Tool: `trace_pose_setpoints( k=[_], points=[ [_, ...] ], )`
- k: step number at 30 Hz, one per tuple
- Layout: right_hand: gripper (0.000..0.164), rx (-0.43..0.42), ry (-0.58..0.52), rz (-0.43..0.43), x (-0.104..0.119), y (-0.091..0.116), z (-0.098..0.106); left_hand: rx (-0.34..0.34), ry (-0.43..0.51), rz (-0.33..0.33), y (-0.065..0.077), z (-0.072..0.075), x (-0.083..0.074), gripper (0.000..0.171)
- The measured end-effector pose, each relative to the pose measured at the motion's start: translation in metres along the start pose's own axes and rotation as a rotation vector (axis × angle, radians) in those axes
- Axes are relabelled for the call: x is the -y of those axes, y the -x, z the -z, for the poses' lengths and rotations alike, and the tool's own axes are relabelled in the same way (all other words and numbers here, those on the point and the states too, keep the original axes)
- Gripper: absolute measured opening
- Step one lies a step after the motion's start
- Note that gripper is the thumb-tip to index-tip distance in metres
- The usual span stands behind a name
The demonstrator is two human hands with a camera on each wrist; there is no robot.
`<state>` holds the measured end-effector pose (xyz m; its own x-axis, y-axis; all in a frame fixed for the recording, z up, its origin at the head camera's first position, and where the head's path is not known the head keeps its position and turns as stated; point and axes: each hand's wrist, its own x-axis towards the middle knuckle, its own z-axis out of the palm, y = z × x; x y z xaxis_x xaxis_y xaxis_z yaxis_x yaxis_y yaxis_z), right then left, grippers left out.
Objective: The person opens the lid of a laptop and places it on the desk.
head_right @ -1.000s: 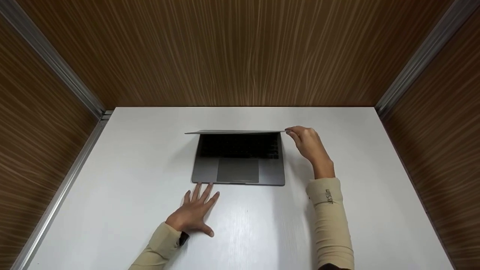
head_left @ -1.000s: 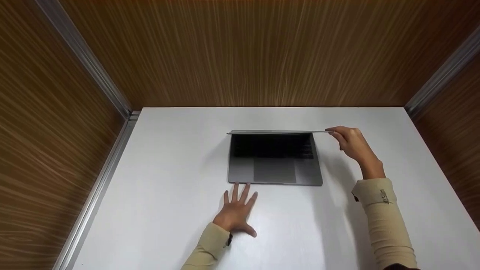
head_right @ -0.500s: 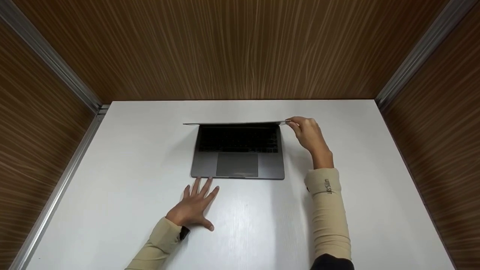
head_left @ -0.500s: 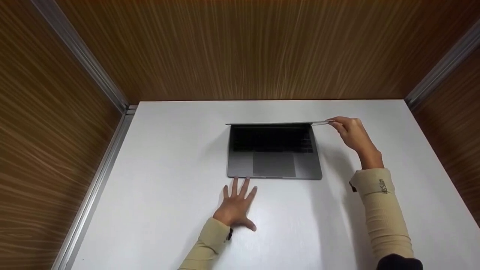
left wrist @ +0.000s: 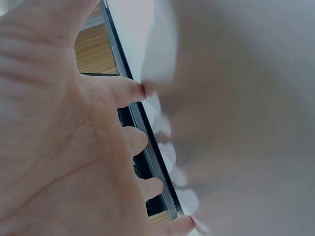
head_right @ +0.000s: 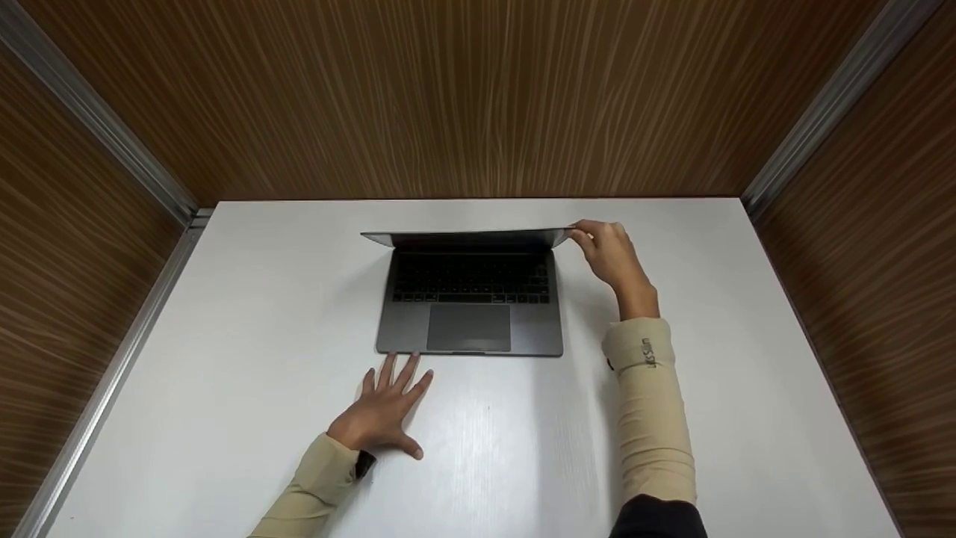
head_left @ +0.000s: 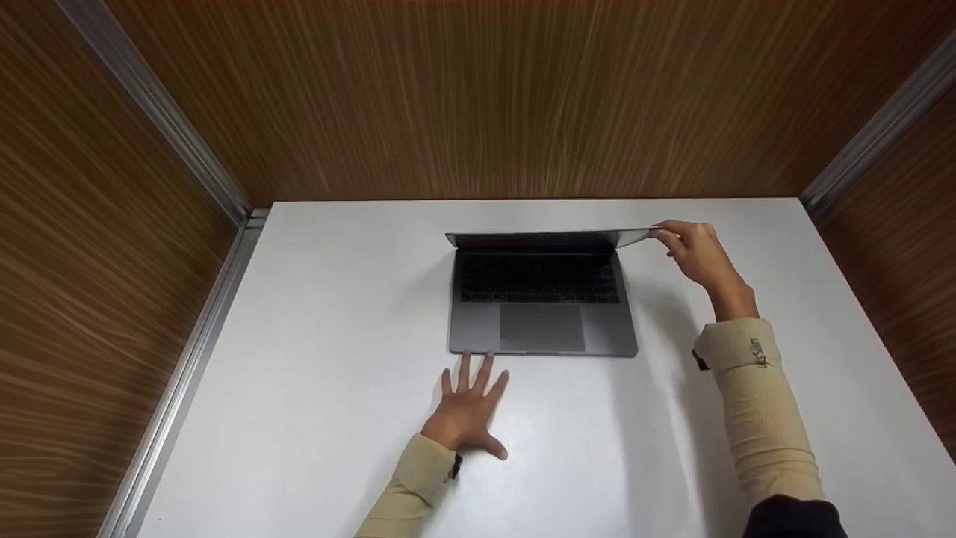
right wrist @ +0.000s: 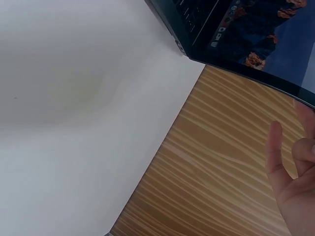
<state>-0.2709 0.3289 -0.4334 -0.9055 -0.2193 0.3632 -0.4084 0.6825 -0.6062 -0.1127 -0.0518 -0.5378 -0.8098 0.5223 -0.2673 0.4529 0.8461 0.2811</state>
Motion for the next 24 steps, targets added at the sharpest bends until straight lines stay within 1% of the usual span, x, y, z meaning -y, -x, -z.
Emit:
trace_pose_setpoints(
  k=[4,10,20,24],
  points=[
    [0.021,0.009,-0.017,-0.020,-0.001,-0.001,0.002,-0.003,0.003,-0.001,-0.001,0.000,-0.001,0.124],
    [0.022,0.029,-0.025,-0.047,-0.002,-0.001,0.005,0.010,0.004,0.003,0.000,-0.001,-0.003,0.124],
    [0.026,0.057,-0.044,-0.078,0.003,-0.010,0.011,0.001,0.018,0.007,0.002,-0.001,-0.003,0.124],
    [0.027,0.072,-0.056,-0.092,0.003,-0.011,0.011,-0.003,0.003,0.009,0.002,-0.002,-0.004,0.123]
  ],
)
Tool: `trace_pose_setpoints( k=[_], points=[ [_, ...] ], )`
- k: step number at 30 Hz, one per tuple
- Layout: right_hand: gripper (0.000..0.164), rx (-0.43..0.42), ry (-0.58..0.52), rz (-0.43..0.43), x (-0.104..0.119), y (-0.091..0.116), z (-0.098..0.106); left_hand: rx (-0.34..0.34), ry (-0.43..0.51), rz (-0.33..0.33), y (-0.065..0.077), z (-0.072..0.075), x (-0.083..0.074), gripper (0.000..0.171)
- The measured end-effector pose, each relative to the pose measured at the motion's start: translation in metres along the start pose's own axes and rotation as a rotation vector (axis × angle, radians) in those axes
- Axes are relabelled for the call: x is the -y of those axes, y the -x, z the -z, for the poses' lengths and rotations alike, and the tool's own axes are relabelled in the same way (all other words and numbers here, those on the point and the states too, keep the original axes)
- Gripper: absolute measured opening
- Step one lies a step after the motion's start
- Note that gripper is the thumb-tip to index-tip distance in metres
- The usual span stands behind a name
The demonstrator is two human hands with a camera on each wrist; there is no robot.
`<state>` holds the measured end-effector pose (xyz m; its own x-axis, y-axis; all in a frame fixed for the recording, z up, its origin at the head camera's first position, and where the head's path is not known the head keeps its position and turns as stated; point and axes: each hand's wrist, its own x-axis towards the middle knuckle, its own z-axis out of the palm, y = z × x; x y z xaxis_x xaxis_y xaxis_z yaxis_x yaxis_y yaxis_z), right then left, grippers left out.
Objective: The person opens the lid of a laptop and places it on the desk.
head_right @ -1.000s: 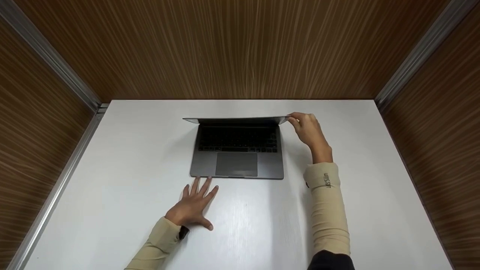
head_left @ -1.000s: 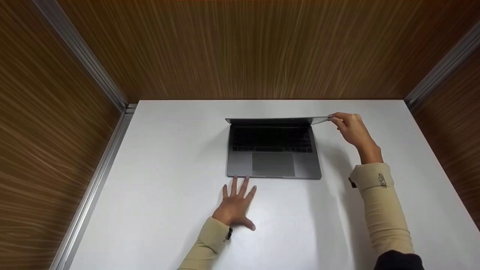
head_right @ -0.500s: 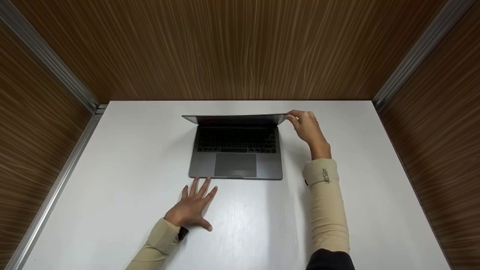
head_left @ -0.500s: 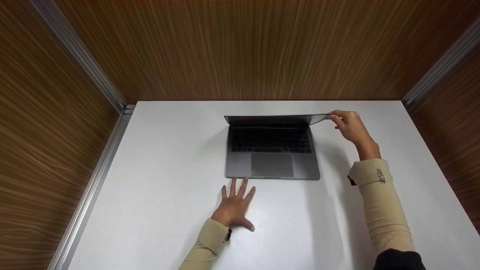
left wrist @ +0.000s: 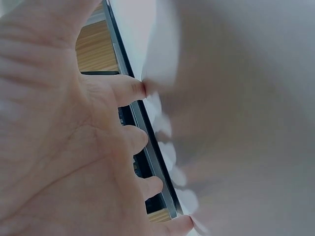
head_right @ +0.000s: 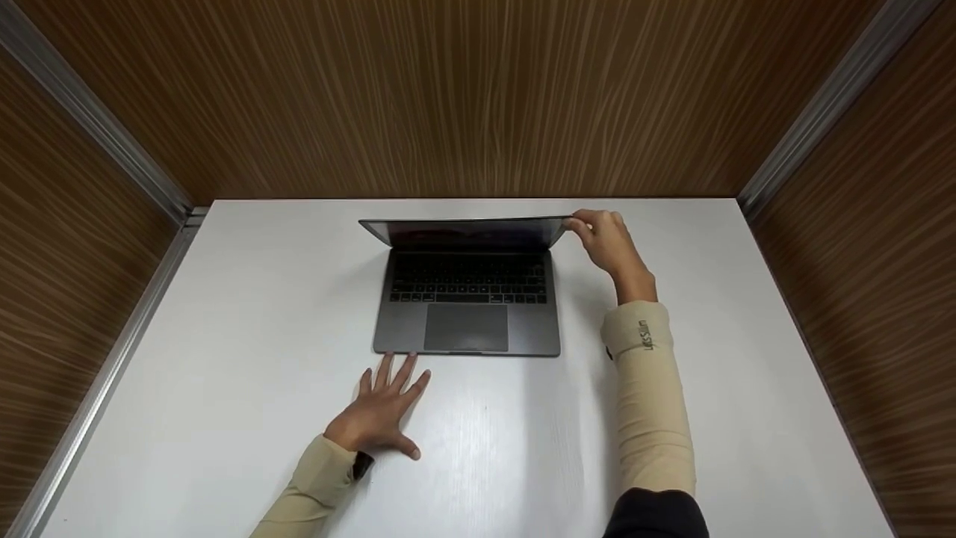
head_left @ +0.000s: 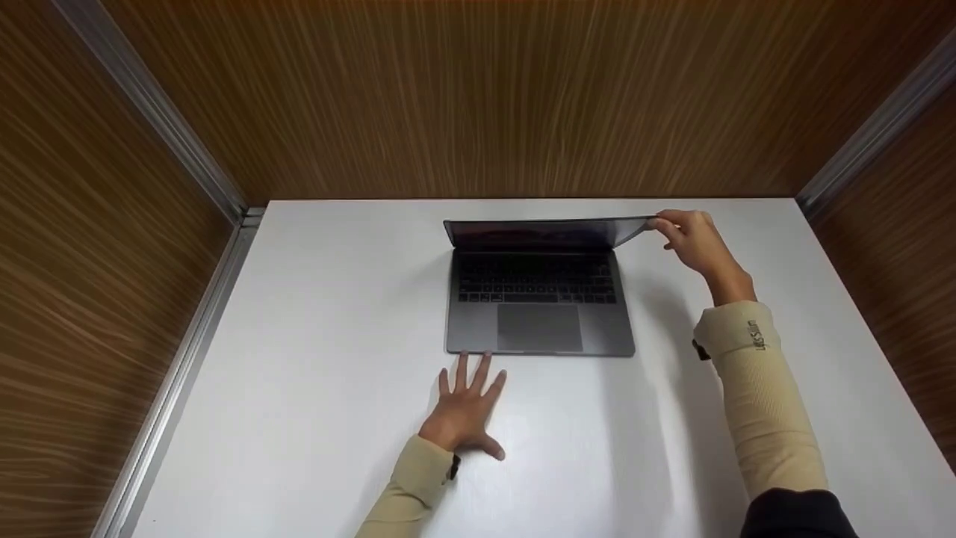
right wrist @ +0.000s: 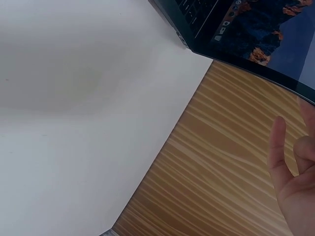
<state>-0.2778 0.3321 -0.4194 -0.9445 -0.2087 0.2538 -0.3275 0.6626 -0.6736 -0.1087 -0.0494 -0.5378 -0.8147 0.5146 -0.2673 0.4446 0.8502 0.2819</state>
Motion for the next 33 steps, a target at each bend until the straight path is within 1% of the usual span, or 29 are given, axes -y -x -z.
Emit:
trace_pose_setpoints(
  k=[5,10,26,33],
  points=[
    [0.030,0.012,-0.003,-0.007,0.000,-0.001,0.001,-0.005,-0.020,0.002,0.000,-0.001,0.000,0.123],
    [0.032,0.022,-0.021,-0.010,-0.002,-0.005,0.000,-0.008,-0.007,0.003,0.000,-0.001,0.000,0.123],
    [0.035,0.031,-0.033,-0.095,0.004,-0.015,0.006,-0.003,-0.003,0.002,0.001,0.002,-0.002,0.123],
    [0.036,0.029,-0.050,-0.089,0.005,-0.018,0.006,-0.033,0.016,-0.021,0.005,0.002,-0.003,0.120]
  ],
)
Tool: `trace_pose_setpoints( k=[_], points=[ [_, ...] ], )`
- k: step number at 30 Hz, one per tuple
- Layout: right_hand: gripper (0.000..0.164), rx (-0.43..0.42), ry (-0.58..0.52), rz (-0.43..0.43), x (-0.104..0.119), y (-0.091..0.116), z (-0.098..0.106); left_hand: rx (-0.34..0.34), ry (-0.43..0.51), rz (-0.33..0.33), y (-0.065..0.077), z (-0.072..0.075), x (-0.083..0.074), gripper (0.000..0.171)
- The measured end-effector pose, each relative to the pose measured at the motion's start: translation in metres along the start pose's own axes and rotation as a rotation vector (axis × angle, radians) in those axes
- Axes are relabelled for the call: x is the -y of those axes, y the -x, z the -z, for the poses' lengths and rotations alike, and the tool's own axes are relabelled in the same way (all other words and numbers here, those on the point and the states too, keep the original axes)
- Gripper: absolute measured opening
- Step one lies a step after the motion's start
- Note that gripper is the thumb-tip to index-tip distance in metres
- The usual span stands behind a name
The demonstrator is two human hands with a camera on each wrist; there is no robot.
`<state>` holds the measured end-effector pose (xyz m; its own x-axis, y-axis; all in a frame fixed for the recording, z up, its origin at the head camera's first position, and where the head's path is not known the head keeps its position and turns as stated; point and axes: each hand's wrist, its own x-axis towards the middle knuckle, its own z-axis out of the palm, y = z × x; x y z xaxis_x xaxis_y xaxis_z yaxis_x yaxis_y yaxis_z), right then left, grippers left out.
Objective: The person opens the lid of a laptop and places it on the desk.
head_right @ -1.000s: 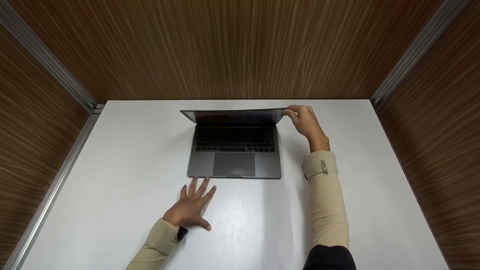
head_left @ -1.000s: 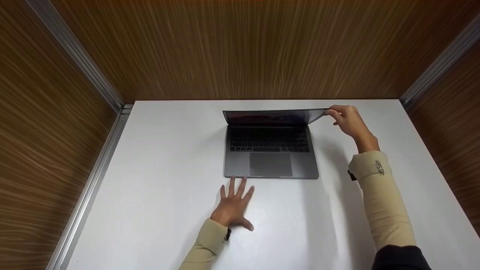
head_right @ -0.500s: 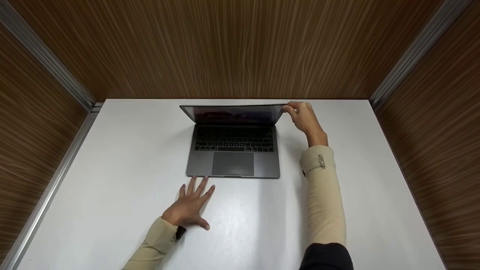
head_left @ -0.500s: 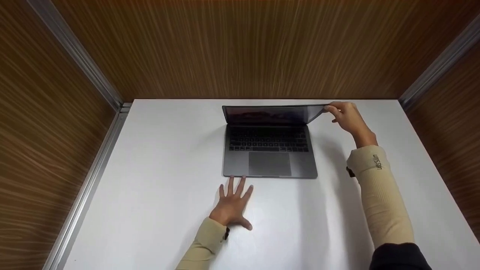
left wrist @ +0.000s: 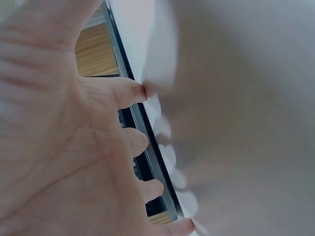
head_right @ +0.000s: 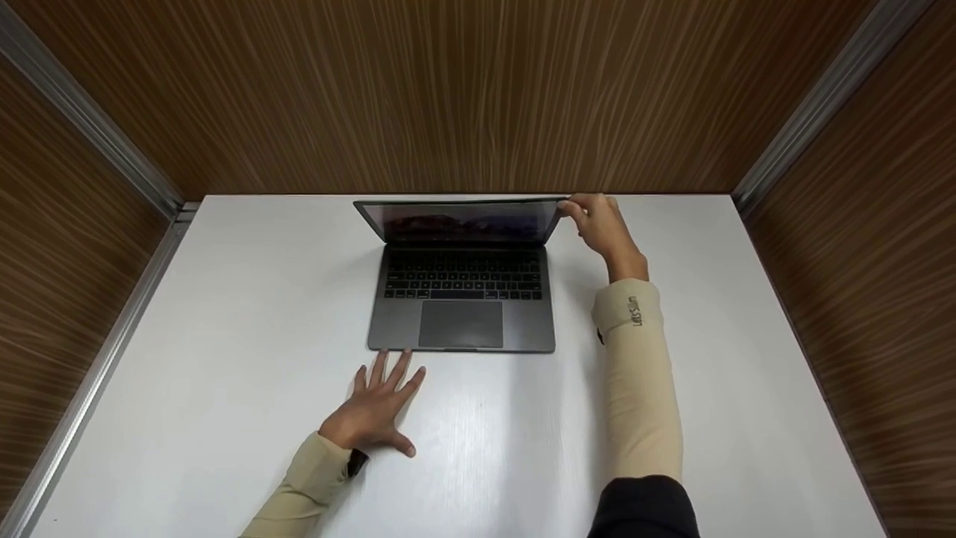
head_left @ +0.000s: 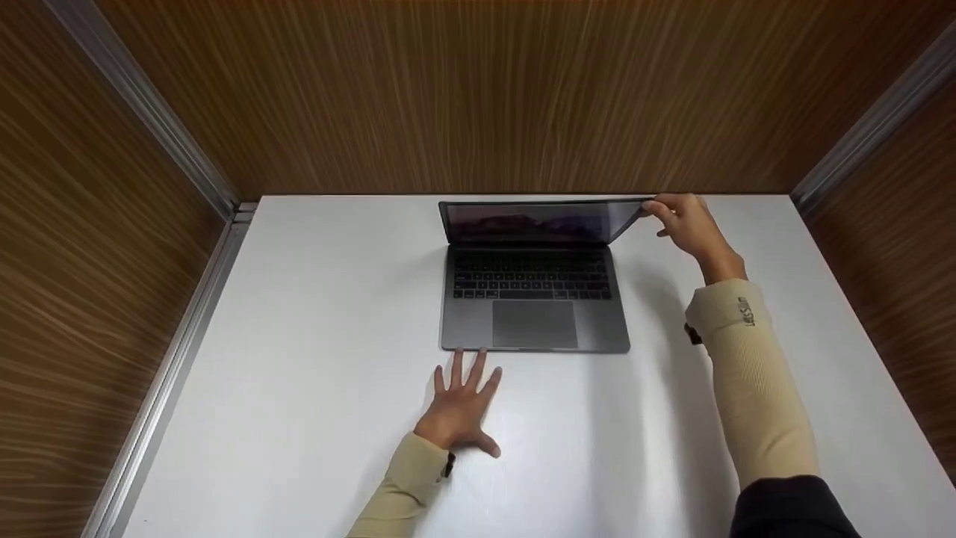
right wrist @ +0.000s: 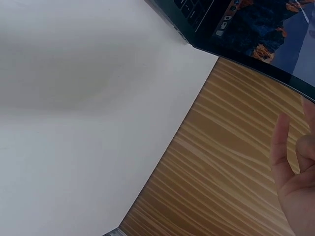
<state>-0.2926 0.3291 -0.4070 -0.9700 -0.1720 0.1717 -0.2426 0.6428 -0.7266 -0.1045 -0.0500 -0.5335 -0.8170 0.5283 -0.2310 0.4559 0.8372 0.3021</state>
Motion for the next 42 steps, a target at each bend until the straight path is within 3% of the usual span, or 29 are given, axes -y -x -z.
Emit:
trace_pose_setpoints(
  k=[12,42],
  points=[
    [0.039,0.014,0.010,-0.075,0.004,-0.004,0.003,0.037,-0.002,0.007,0.000,0.002,0.000,0.122],
    [0.040,-0.022,-0.030,-0.092,0.005,-0.013,0.000,0.031,-0.016,0.010,0.007,0.000,-0.003,0.123]
  ],
)
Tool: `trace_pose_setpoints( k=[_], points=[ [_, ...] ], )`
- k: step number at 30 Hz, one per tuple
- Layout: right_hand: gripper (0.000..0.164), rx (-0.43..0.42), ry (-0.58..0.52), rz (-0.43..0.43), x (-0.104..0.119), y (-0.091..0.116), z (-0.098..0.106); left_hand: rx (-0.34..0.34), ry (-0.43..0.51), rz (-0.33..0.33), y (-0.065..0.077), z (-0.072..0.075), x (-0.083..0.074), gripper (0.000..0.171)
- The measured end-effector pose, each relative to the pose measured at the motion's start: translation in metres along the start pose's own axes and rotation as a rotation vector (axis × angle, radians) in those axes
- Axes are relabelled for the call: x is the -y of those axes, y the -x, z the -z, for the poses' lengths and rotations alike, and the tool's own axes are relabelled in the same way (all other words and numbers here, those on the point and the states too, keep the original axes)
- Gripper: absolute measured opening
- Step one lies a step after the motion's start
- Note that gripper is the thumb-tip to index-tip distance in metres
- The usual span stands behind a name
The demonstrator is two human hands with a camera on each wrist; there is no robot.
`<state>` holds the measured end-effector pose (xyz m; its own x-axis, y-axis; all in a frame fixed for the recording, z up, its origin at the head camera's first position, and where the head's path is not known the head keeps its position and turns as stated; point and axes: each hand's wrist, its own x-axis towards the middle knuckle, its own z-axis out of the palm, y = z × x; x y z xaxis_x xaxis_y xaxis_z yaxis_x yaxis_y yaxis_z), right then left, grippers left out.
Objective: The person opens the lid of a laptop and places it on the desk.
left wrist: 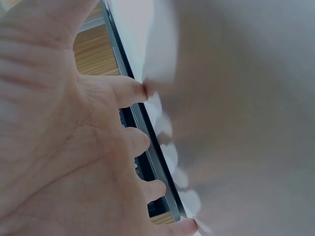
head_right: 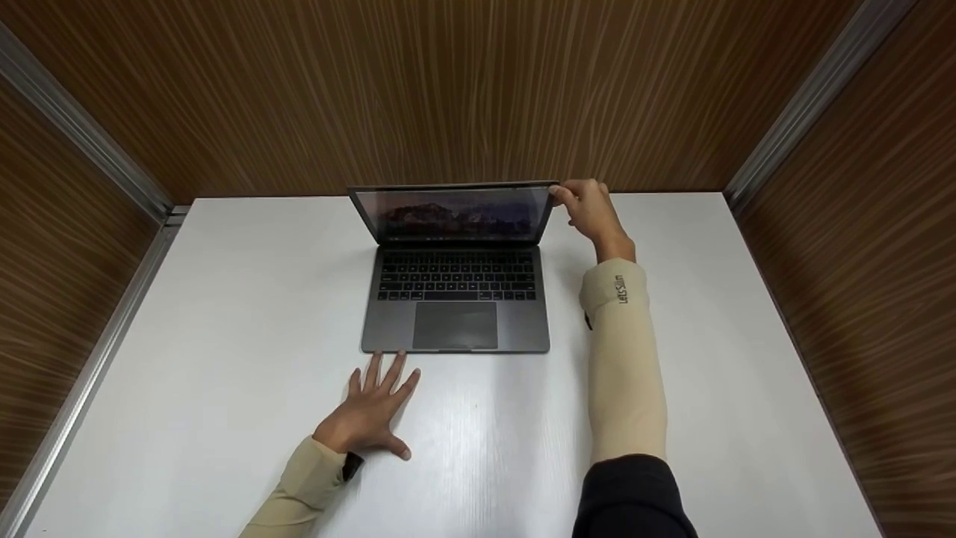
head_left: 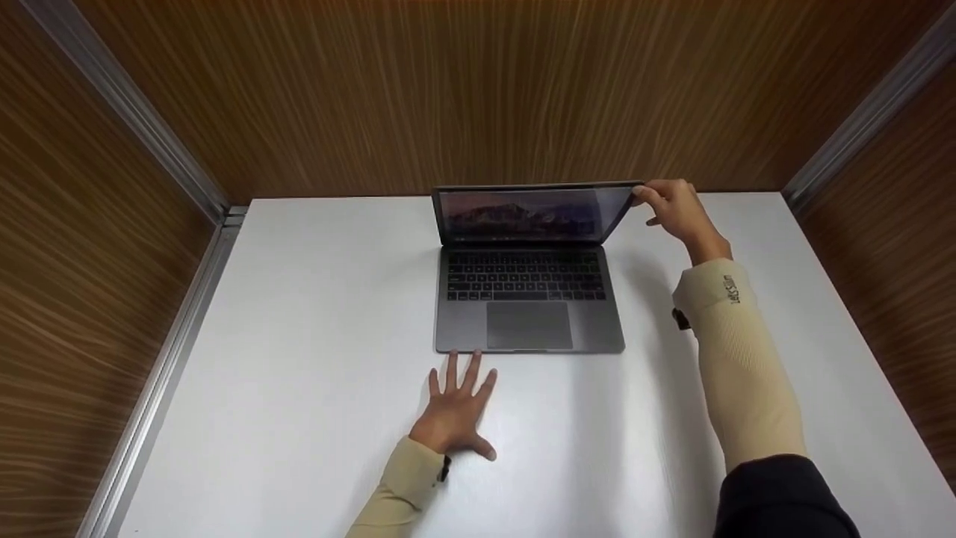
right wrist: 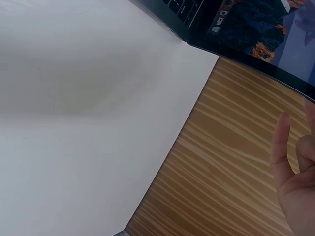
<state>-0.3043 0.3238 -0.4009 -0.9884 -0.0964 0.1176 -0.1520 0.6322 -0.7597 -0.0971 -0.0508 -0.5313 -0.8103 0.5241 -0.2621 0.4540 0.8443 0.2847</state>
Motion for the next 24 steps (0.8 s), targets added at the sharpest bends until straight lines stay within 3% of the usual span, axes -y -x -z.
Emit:
trace_pose_setpoints(
  k=[24],
  points=[
    [0.040,-0.022,-0.013,-0.008,-0.0045,-0.0089,-0.0068,0.005,-0.003,0.020,0.0034,-0.0032,-0.0012,0.124]
  ],
)
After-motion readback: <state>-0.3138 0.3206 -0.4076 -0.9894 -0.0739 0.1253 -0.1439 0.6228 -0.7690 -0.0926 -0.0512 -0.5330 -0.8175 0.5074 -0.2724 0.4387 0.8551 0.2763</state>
